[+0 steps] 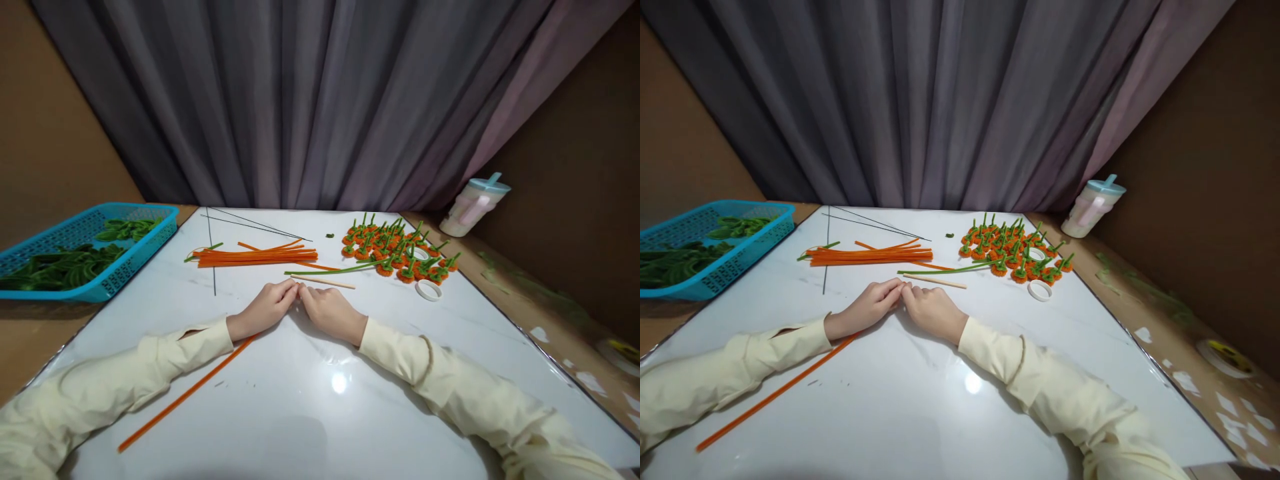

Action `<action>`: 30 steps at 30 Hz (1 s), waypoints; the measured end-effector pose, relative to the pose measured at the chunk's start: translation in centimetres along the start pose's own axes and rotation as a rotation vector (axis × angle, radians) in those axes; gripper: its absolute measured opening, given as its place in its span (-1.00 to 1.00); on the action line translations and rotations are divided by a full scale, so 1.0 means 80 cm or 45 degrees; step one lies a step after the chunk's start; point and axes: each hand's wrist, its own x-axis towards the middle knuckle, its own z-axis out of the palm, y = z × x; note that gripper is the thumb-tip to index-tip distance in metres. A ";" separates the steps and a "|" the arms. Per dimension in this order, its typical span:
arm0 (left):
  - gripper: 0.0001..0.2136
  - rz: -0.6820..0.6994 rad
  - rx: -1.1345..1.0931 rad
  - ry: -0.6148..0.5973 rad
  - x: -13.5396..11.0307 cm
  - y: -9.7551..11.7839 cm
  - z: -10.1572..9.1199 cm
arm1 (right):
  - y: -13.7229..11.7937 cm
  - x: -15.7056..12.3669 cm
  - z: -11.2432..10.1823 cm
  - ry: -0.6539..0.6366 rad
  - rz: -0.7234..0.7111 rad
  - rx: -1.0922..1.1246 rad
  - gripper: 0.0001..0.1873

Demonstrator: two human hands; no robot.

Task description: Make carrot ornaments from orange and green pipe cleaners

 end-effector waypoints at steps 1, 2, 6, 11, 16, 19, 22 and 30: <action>-0.76 -0.006 -0.018 -0.005 0.000 0.000 0.000 | 0.001 0.000 0.001 0.009 -0.017 -0.028 -0.76; -0.75 -0.015 -0.039 -0.009 0.000 -0.001 0.000 | 0.002 -0.001 0.003 0.024 -0.034 -0.048 -0.75; -0.73 -0.058 -0.135 -0.022 -0.002 -0.004 0.001 | 0.009 -0.004 0.011 0.127 -0.109 -0.076 -0.71; -0.72 -0.085 -0.251 -0.035 -0.003 -0.005 0.002 | 0.016 -0.007 0.016 0.280 -0.195 -0.100 -0.69; -0.71 -0.120 -0.462 -0.075 -0.003 -0.006 0.000 | 0.016 -0.006 0.016 0.334 -0.212 -0.122 -0.68; -0.73 -0.138 -0.608 -0.120 -0.004 -0.008 0.000 | 0.016 -0.006 0.016 0.373 -0.226 -0.141 -0.68; -0.72 -0.139 -0.686 -0.139 -0.004 -0.011 0.001 | 0.015 -0.007 0.015 0.379 -0.227 -0.139 -0.68; -0.70 -0.142 -0.676 -0.116 -0.006 -0.012 0.001 | 0.012 -0.006 0.009 0.281 -0.228 -0.236 -0.64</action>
